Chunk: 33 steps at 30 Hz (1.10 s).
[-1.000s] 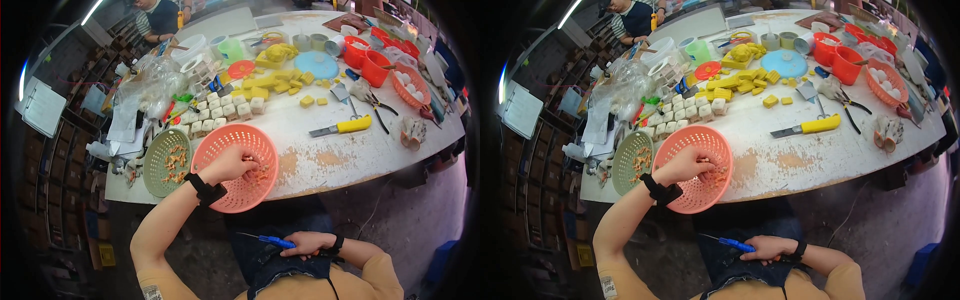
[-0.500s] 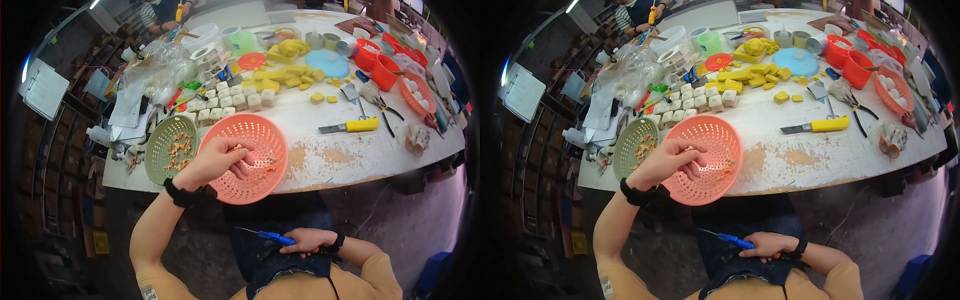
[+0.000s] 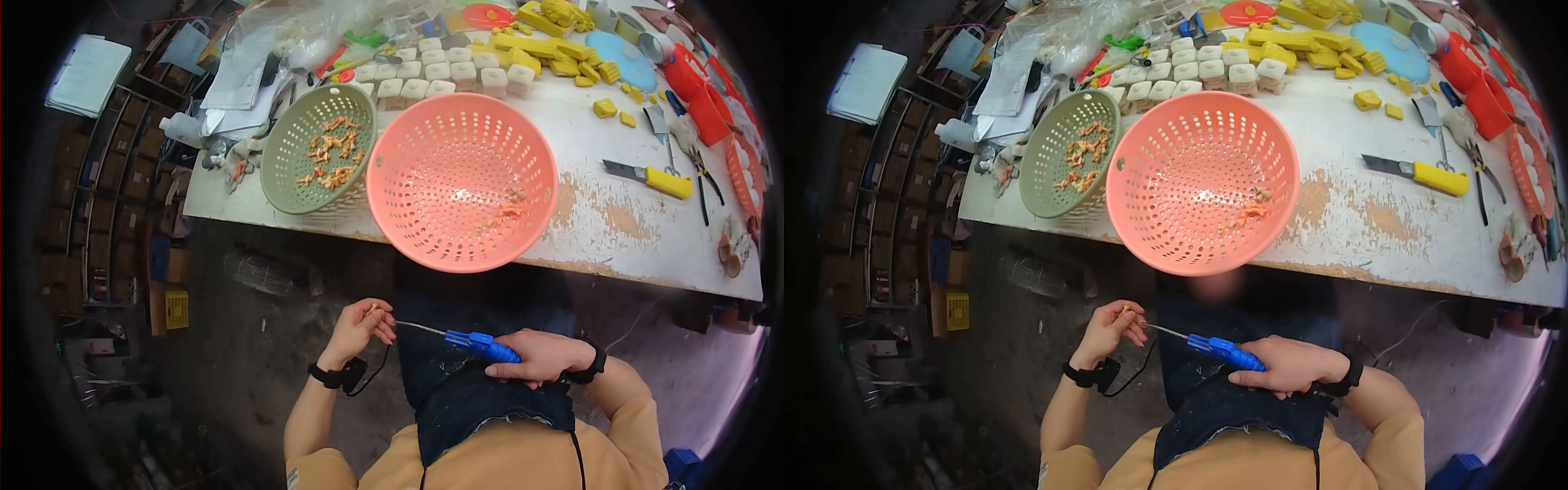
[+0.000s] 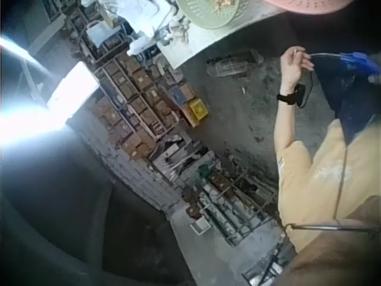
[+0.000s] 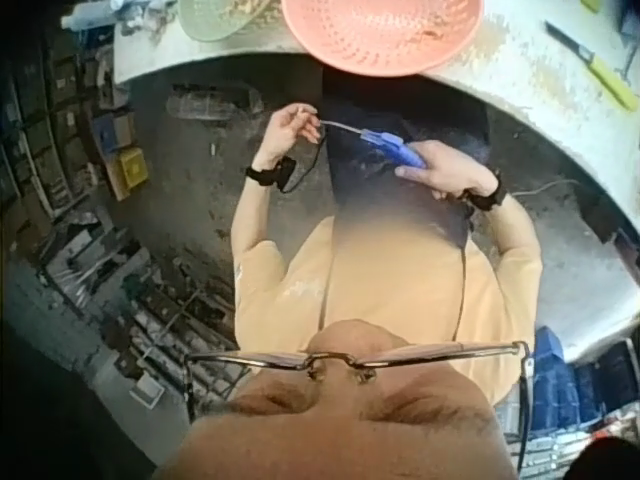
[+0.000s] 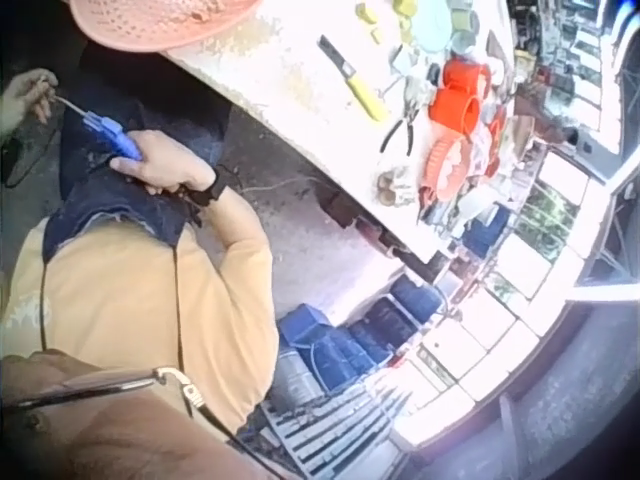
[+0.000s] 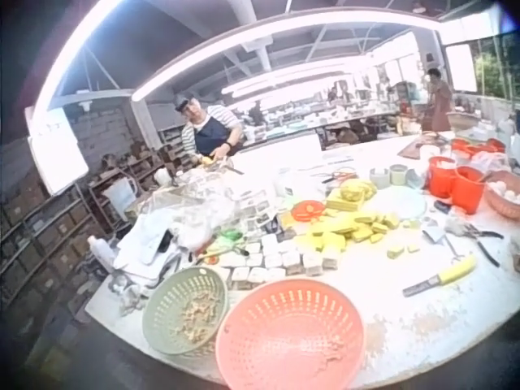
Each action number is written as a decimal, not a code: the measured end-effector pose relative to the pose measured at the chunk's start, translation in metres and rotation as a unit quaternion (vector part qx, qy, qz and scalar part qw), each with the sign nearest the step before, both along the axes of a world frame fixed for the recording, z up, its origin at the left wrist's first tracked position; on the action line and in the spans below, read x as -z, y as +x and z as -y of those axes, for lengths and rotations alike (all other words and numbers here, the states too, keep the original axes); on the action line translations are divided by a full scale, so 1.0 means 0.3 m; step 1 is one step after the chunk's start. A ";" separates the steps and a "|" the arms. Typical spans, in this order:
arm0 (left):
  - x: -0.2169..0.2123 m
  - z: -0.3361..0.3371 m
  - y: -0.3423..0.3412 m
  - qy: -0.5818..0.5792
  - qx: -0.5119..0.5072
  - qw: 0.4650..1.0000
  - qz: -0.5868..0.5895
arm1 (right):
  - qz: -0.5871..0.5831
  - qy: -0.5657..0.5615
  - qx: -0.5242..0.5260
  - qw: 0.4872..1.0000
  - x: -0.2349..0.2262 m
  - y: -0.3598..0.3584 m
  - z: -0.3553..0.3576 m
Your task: Inspecting and sorting small orange plastic parts from a collection basket using a probe tool.
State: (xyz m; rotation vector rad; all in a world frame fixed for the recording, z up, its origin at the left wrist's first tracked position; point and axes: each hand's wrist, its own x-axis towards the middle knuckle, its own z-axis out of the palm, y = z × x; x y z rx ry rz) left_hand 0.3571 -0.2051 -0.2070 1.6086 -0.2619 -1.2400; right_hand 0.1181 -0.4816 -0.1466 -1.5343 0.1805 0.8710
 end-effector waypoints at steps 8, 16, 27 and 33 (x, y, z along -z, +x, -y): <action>0.063 -0.045 -0.033 0.026 0.016 0.999 0.034 | -0.012 -0.056 -0.028 0.998 -0.002 0.069 -0.037; 0.044 -0.014 -0.048 0.050 0.074 0.985 0.147 | -0.012 -0.043 -0.024 0.999 -0.006 0.059 -0.045; 0.071 -0.012 -0.016 -0.026 -0.054 0.995 -0.076 | -0.026 -0.054 -0.050 0.997 0.000 0.063 -0.035; 0.025 0.004 -0.009 -0.048 -0.070 0.990 -0.110 | 0.022 -0.021 -0.038 0.999 -0.025 0.058 -0.027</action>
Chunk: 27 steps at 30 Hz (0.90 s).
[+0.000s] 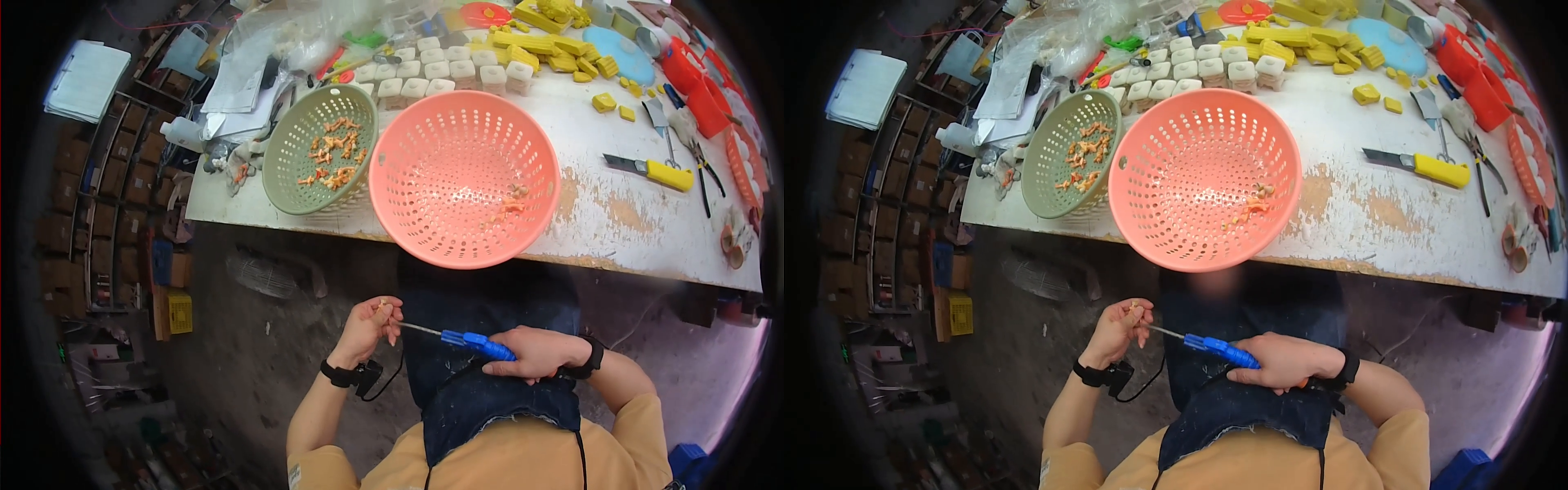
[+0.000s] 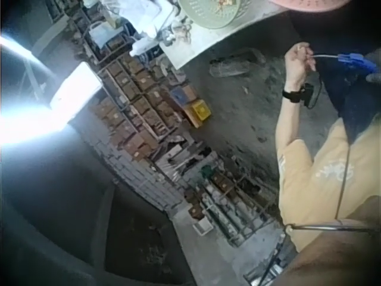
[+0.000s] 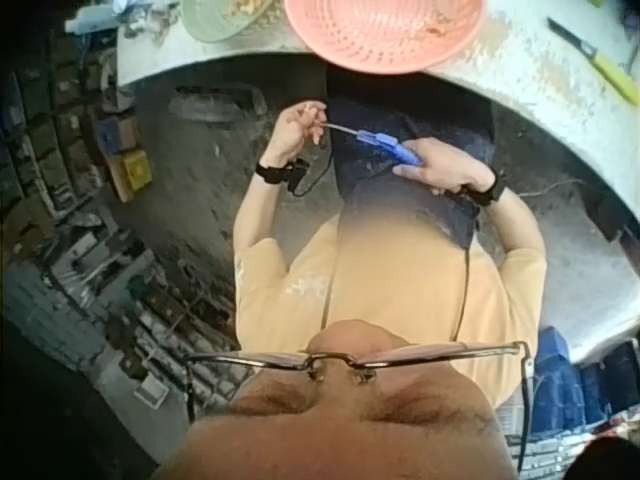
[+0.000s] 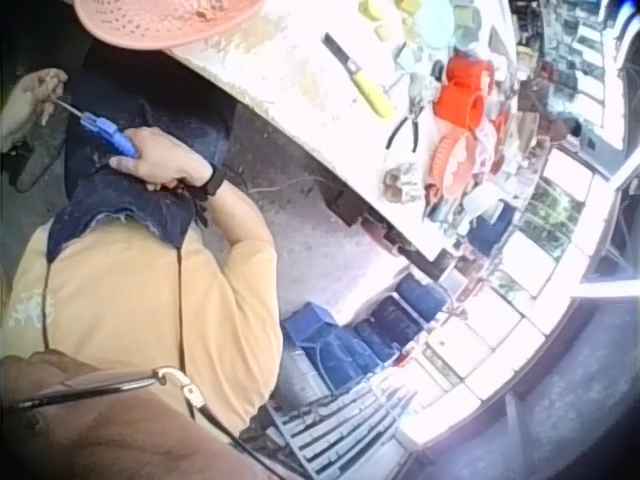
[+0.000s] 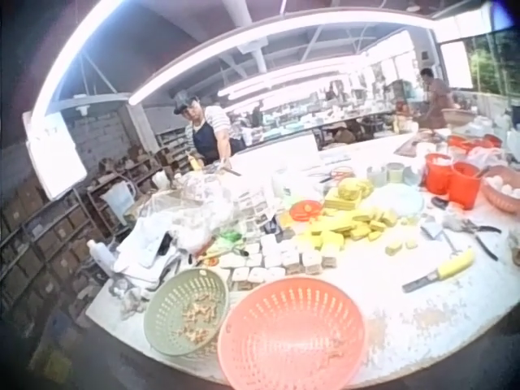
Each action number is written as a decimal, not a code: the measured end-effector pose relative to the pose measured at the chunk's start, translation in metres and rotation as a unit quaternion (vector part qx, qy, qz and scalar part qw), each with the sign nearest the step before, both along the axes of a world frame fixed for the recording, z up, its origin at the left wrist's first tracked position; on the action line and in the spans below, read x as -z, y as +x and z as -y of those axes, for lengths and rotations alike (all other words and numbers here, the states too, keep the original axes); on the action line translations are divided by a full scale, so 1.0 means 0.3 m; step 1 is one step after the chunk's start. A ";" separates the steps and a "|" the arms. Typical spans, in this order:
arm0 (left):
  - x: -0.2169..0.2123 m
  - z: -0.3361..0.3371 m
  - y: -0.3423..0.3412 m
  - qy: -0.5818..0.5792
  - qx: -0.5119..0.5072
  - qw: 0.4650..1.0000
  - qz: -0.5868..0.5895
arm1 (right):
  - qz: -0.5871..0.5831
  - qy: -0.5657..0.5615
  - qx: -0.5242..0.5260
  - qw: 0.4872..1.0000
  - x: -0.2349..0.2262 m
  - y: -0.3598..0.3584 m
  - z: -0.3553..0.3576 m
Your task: Inspecting and sorting small orange plastic parts from a collection basket using a probe tool.
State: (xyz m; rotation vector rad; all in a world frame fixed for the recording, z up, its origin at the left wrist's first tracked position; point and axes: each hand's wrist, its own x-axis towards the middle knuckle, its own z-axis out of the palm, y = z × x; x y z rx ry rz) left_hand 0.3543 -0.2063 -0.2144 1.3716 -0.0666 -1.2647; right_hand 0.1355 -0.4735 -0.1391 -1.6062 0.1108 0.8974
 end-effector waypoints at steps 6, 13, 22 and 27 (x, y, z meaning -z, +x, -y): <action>-0.398 0.178 0.114 -0.043 0.038 0.962 0.269 | -0.027 0.054 0.089 0.994 -0.015 -0.047 0.007; -0.505 0.428 0.407 -0.043 -0.013 0.853 0.520 | -0.012 0.038 0.087 0.995 0.046 -0.102 -0.018; -0.578 0.724 0.060 -0.016 0.403 0.642 0.652 | -0.042 0.006 0.107 0.993 0.068 -0.142 0.010; -0.443 0.860 0.023 0.062 0.502 0.566 0.652 | -0.034 0.024 0.119 0.992 0.087 -0.164 0.008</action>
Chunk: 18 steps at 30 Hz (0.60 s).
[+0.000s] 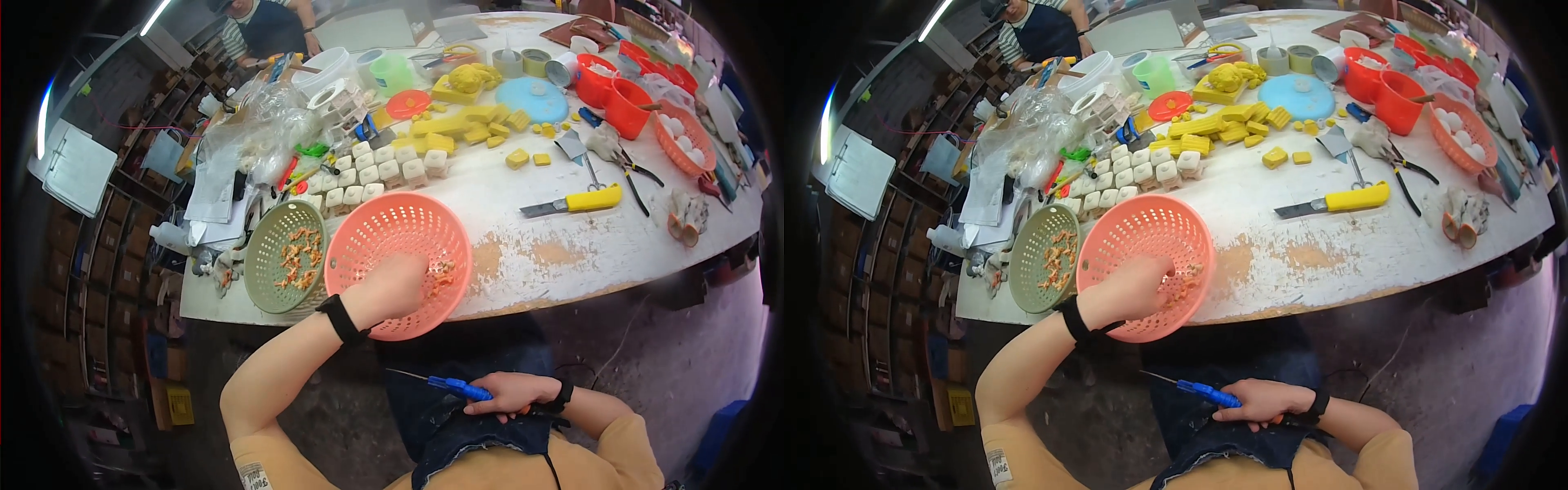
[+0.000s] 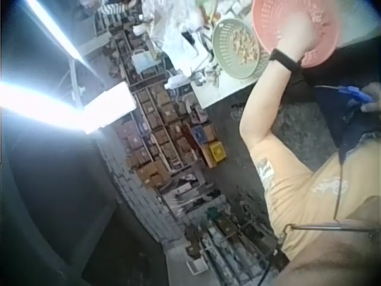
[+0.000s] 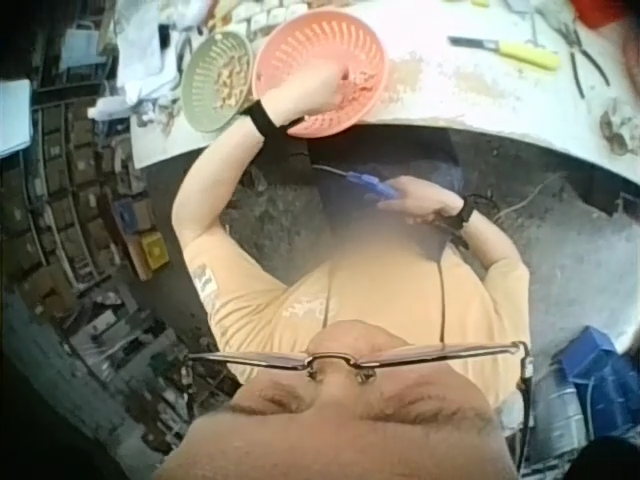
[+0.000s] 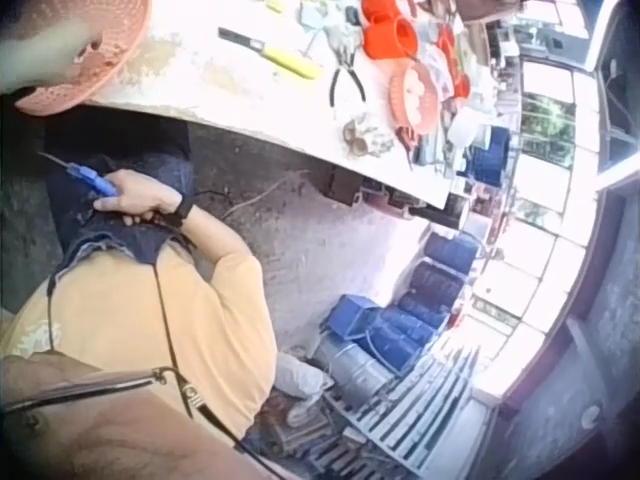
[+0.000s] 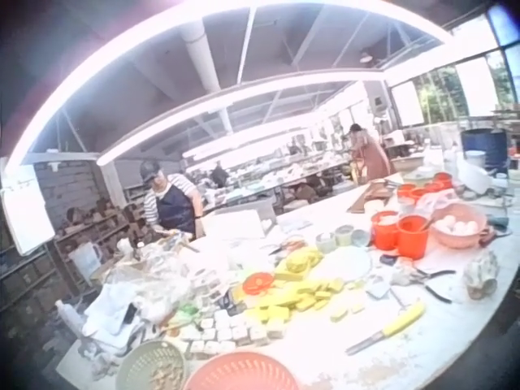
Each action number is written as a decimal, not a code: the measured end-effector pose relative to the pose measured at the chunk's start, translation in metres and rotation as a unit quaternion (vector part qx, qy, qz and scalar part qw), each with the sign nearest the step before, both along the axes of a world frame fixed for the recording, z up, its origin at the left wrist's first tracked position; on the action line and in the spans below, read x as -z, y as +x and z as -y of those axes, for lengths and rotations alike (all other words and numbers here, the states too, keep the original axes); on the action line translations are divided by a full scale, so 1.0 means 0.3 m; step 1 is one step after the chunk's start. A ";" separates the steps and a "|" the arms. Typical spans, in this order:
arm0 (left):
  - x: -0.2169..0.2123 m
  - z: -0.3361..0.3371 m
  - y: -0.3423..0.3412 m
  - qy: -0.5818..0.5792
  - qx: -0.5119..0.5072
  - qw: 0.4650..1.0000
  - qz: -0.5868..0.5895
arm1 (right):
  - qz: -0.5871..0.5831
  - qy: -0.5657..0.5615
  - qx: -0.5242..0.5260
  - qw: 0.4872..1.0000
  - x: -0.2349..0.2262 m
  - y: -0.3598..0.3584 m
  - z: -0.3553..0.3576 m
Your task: Inspecting and sorting small orange plastic parts from a collection basket using a probe tool.
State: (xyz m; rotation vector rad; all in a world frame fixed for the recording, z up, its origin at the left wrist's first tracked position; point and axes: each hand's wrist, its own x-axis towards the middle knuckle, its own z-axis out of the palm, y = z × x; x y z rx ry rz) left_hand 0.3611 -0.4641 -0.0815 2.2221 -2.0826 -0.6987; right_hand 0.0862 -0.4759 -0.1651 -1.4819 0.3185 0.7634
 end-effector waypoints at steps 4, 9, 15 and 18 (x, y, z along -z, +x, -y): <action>0.064 0.024 -0.009 0.061 -0.016 0.997 0.034 | -0.007 -0.001 0.006 1.000 0.000 -0.015 0.013; 0.106 0.034 -0.001 0.023 -0.052 0.998 -0.042 | 0.000 0.000 0.005 1.000 0.027 -0.018 0.020; 0.071 0.067 -0.021 -0.044 -0.129 0.981 -0.137 | 0.001 0.005 0.001 1.000 0.035 -0.008 0.028; 0.080 0.074 -0.020 -0.086 -0.073 0.985 -0.132 | 0.007 0.009 0.008 1.000 0.054 -0.015 0.022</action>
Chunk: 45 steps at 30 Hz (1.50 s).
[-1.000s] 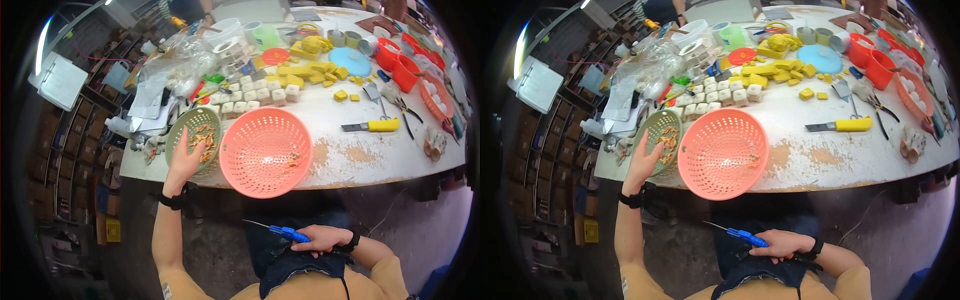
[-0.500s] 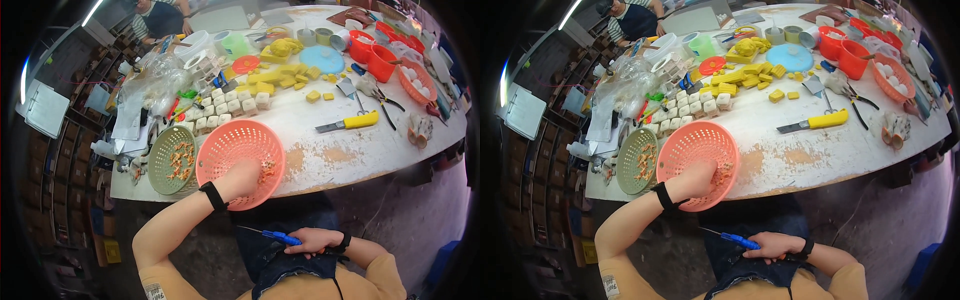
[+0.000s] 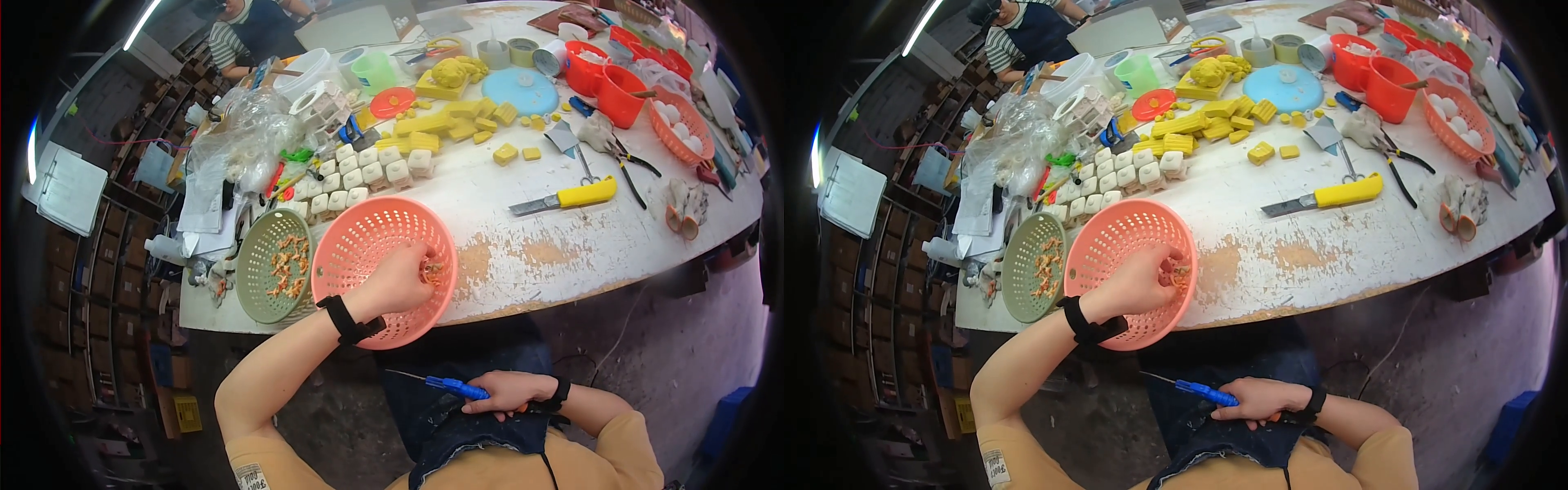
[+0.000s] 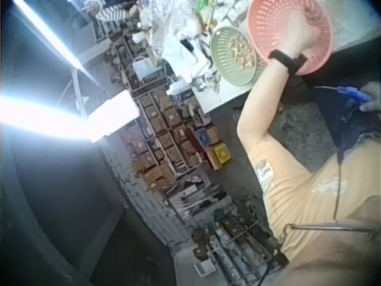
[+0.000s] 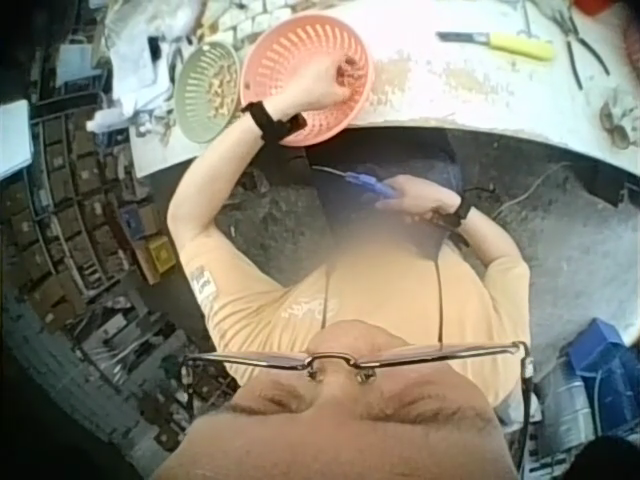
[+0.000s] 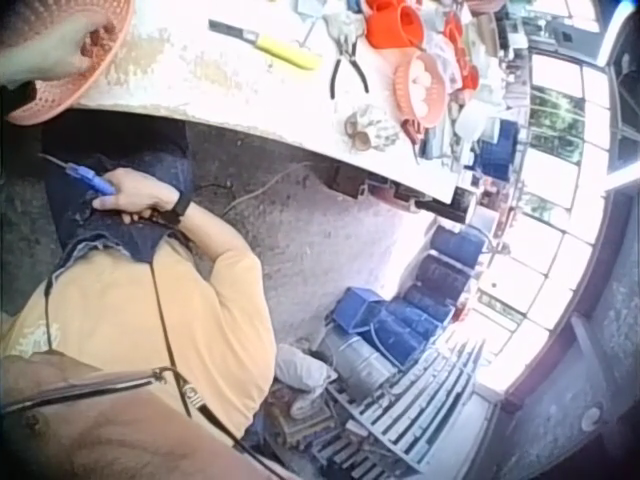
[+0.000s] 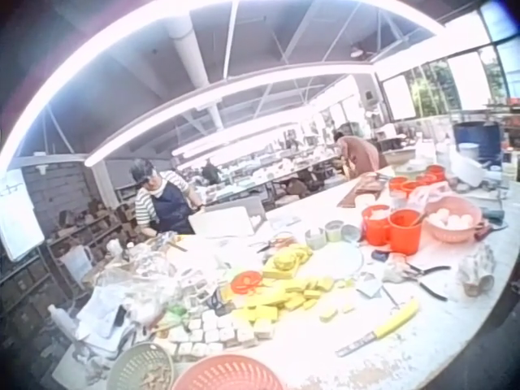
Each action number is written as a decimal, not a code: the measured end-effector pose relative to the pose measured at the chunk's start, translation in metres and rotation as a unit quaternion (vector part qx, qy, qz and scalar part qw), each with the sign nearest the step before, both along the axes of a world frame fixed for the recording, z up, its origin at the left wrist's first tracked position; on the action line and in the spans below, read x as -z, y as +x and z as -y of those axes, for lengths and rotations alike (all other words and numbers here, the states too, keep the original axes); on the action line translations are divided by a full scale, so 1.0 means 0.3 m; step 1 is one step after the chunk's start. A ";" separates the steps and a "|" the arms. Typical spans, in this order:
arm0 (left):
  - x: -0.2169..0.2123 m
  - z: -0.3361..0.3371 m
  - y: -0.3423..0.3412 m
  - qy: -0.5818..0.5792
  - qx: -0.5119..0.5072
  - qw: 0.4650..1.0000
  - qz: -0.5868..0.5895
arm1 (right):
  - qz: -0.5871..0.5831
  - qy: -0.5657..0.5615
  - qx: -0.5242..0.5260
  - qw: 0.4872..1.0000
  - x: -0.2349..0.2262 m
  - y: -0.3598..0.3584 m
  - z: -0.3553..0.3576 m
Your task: Inspecting and sorting small orange plastic parts from a collection basket using a probe tool.
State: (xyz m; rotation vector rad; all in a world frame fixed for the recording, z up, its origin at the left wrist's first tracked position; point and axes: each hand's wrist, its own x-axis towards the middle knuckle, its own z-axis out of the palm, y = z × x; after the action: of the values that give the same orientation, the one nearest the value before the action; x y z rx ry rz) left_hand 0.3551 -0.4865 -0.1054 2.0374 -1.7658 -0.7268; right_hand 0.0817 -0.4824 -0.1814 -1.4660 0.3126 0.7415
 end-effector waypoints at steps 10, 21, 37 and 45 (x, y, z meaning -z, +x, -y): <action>0.000 0.037 -0.011 0.042 0.019 0.998 -0.042 | -0.025 -0.018 -0.016 0.999 -0.012 0.005 -0.003; -0.066 0.039 0.102 0.207 -0.157 0.899 -0.351 | -0.012 -0.006 -0.004 1.000 -0.002 0.005 -0.015; -0.319 -0.385 0.169 0.000 -0.195 0.796 -0.573 | 0.000 -0.010 0.007 1.000 -0.026 -0.007 -0.007; 0.145 -0.897 0.104 -0.060 -0.400 0.776 -0.483 | 0.054 0.018 -0.063 0.996 -0.089 0.086 0.001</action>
State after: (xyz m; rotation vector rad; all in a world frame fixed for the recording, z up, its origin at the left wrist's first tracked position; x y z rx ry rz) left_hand 0.3864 -0.2175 -0.1489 1.5714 -0.2974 -1.0262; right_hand 0.1077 -0.4826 -0.1547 -1.4963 0.1239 0.7612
